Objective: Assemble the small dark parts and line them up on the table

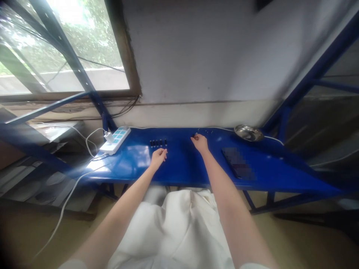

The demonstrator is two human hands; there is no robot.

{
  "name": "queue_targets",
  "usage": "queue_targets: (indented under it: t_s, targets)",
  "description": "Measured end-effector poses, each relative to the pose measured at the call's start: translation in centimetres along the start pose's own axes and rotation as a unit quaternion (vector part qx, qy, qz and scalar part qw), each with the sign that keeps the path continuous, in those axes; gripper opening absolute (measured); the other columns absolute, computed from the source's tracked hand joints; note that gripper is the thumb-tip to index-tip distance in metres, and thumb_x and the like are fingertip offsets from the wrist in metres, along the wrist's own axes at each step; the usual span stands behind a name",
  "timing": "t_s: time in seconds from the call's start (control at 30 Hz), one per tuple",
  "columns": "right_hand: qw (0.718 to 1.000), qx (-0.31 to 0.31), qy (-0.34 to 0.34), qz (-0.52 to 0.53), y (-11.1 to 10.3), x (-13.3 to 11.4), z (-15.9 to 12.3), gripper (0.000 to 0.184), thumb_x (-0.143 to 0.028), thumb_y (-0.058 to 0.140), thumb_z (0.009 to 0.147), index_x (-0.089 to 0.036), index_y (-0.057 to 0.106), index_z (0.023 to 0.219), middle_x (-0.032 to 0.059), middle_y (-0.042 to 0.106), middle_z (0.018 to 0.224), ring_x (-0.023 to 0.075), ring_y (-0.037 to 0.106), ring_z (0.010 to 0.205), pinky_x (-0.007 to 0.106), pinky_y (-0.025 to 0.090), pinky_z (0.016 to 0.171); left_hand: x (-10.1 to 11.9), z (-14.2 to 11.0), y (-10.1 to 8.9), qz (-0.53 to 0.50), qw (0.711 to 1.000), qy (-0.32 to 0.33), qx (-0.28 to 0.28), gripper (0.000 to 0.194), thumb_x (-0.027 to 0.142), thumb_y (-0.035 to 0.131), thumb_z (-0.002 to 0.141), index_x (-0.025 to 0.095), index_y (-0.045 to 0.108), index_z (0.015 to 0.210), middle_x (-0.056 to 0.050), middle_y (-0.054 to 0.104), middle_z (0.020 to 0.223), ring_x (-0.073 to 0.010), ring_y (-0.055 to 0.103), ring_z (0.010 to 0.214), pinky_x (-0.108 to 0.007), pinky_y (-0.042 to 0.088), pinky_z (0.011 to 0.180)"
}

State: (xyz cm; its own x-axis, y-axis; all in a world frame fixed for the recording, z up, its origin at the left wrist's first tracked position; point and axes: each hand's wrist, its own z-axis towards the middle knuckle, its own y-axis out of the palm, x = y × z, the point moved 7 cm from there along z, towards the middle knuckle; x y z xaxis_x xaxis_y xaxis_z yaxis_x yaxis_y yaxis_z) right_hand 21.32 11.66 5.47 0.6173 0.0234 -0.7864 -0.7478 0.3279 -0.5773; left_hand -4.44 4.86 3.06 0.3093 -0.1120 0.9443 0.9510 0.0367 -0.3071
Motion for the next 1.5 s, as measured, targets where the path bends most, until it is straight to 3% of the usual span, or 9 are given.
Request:
queue_targets:
  t_s: [0.37, 0.5, 0.97, 1.17, 1.5]
  targets:
    - [0.994, -0.003, 0.020, -0.111, 3.7, 3.2, 3.7, 0.015, -0.029, 0.057, 0.071, -0.016, 0.063, 0.076, 0.0048, 0.065, 0.075, 0.0148, 0.056, 0.066, 0.025, 0.041, 0.060, -1.3, 0.1, -0.8, -0.077, 0.995, -0.049, 0.031, 0.031, 0.044, 0.049, 0.079, 0.015, 0.060, 0.074, 0.001, 0.054, 0.057, -0.0073, 0.048, 0.047, -0.022, 0.043, 0.054]
    - [0.991, 0.013, 0.033, -0.129, 3.8, 3.4, 4.0, 0.017, -0.029, 0.055, 0.073, -0.017, 0.064, 0.082, 0.0054, 0.066, 0.079, 0.0155, 0.057, 0.068, 0.026, 0.041, 0.061, -1.4, 0.1, -0.7, -0.075, 0.995, -0.054, 0.027, 0.032, 0.045, 0.049, 0.078, 0.015, 0.060, 0.074, 0.000, 0.054, 0.057, -0.0074, 0.048, 0.047, -0.022, 0.043, 0.054]
    - [0.983, -0.046, 0.032, -0.174, 4.6, 3.7, 5.0, 0.017, -0.026, 0.057, 0.074, -0.015, 0.065, 0.085, 0.0085, 0.066, 0.082, 0.0174, 0.058, 0.072, 0.028, 0.043, 0.064, -1.3, 0.1, -0.6, -0.078, 0.995, -0.049, 0.024, 0.032, 0.046, 0.049, 0.078, 0.016, 0.060, 0.074, 0.001, 0.054, 0.057, -0.0065, 0.047, 0.046, -0.022, 0.042, 0.053]
    - [0.981, -0.070, 0.020, -0.178, 5.0, 4.3, 5.5, 0.019, -0.012, 0.052, 0.075, -0.011, 0.064, 0.089, 0.0120, 0.066, 0.089, 0.0186, 0.060, 0.081, 0.027, 0.044, 0.073, -1.4, 0.1, -0.6, -0.080, 0.995, -0.050, 0.023, 0.031, 0.044, 0.049, 0.079, 0.016, 0.059, 0.073, 0.002, 0.054, 0.056, -0.0062, 0.047, 0.046, -0.021, 0.042, 0.053]
    - [0.983, -0.063, 0.048, -0.163, 5.0, 4.6, 6.0, 0.014, -0.009, 0.054, 0.070, -0.012, 0.063, 0.081, 0.0122, 0.066, 0.083, 0.0206, 0.063, 0.083, 0.030, 0.046, 0.075, -1.2, 0.1, -0.6, -0.078, 0.996, -0.046, 0.025, 0.032, 0.045, 0.049, 0.079, 0.015, 0.059, 0.072, 0.001, 0.054, 0.056, -0.0069, 0.047, 0.046, -0.022, 0.042, 0.054]
